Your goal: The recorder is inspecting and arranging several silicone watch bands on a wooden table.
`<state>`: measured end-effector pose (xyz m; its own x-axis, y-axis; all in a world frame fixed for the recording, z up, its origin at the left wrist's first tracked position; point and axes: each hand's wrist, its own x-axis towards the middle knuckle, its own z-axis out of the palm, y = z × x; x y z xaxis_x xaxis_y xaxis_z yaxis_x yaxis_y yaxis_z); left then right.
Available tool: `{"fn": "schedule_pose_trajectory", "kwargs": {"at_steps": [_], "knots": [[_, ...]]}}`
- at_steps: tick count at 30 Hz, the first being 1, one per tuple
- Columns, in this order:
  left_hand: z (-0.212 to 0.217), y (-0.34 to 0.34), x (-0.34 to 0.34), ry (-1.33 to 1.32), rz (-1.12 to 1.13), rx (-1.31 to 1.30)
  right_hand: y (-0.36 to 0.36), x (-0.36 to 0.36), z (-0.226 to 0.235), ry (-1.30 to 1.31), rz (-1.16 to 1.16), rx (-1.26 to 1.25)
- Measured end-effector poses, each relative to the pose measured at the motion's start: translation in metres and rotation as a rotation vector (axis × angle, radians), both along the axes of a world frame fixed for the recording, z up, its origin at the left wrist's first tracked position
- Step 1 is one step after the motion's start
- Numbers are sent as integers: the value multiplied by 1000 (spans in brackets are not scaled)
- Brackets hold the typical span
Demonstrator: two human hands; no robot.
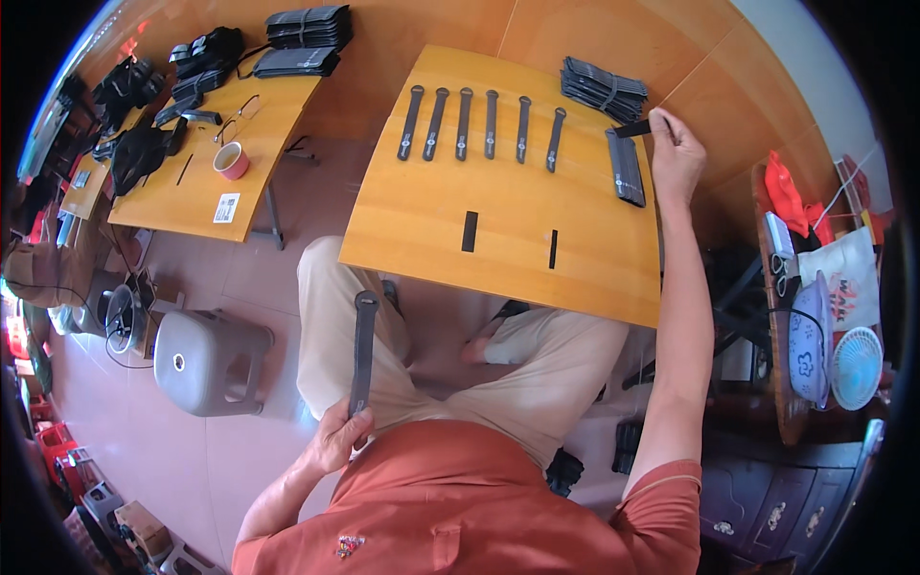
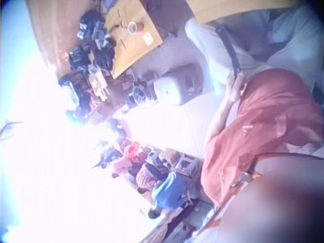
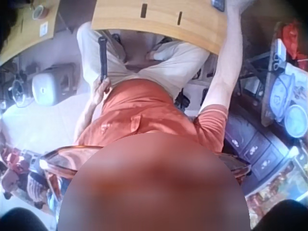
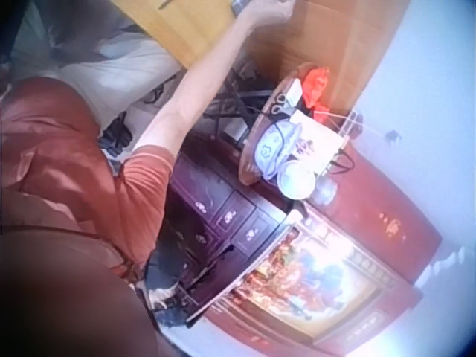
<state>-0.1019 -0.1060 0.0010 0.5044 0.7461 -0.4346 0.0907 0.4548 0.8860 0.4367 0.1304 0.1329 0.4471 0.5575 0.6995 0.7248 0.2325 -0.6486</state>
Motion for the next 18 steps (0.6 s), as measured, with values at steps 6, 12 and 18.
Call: {"fn": "schedule_pose_trajectory", "kwargs": {"at_steps": [6,12,18], "knots": [[5,8,17,1,1,14,-15,27,-92,-322,0,-309],[9,13,27,16,-17,82,-34,7,-132,-340,8,-679],[7,20,46,-88,0,99,-25,21,-141,-370,86,-641]]}}
